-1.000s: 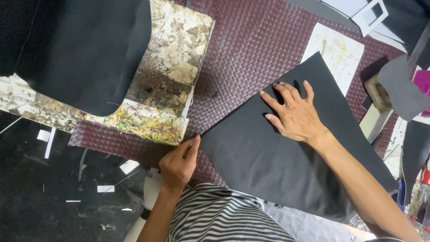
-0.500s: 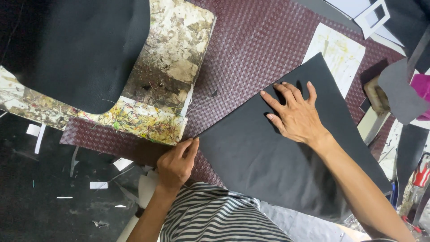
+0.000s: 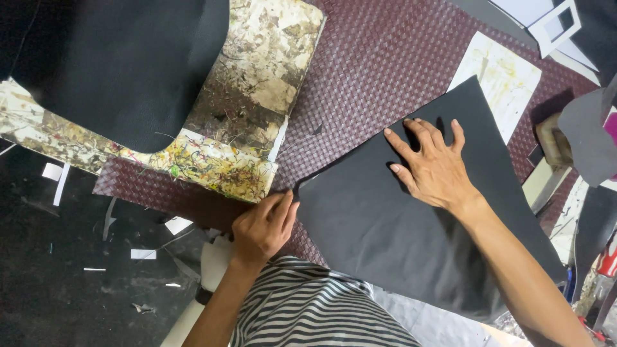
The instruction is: Measuring and marking leather fabric using a metal ruler and a marking tool on a workshop table.
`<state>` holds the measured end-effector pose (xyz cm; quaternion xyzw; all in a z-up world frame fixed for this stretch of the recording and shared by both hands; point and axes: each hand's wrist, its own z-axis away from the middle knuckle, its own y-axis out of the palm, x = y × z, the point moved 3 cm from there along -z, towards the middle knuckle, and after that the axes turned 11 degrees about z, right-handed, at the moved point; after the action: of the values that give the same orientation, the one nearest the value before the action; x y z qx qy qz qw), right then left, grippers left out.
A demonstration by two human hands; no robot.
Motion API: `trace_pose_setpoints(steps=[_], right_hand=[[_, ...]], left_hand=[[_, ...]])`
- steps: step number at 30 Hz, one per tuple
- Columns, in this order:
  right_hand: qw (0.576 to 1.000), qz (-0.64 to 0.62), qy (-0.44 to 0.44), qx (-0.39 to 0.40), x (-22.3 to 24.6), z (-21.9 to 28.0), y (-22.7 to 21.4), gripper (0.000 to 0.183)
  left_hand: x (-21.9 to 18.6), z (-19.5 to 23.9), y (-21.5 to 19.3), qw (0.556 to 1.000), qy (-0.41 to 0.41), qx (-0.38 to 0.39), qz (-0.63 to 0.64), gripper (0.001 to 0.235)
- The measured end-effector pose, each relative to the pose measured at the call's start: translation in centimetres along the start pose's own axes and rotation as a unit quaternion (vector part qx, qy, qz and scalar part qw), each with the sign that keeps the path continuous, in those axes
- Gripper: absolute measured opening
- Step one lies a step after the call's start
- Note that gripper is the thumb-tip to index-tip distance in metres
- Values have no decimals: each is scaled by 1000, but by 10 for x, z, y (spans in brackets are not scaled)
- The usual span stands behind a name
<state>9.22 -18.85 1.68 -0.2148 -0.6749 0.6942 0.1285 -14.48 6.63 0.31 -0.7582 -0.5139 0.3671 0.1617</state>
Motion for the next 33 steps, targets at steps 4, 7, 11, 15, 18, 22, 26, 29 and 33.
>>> trace_pose_setpoints(steps=[4, 7, 11, 15, 18, 22, 26, 29, 33], right_hand=[[1000, -3, -1, 0, 0, 0, 1, 62], [1000, 6, -2, -6, 1, 0, 1, 62], [1000, 11, 9, 3, 1, 1, 2, 63], [1000, 12, 16, 5, 2, 2, 2, 63], [1000, 14, 11, 9, 2, 2, 2, 64], [1000, 17, 5, 17, 3, 1, -2, 63], [1000, 12, 7, 23, 3, 2, -3, 62], [1000, 12, 8, 24, 4, 2, -5, 61], [999, 9, 13, 36, 6, 0, -10, 61]], left_hand=[[0, 7, -2, 1000, 1, -14, 28, 21], [2, 13, -2, 999, -11, -19, 49, 25], [0, 7, -6, 997, -19, -31, 68, 29], [-3, 1, -6, 998, -18, -35, 40, 26], [0, 1, 0, 999, -11, -42, 21, 13], [4, 8, 5, 1000, -4, -28, -10, 11], [3, 9, 4, 999, 0, -27, -21, 15], [4, 12, 4, 999, 10, -22, -40, 17], [9, 26, 12, 998, 20, -12, -63, 21]])
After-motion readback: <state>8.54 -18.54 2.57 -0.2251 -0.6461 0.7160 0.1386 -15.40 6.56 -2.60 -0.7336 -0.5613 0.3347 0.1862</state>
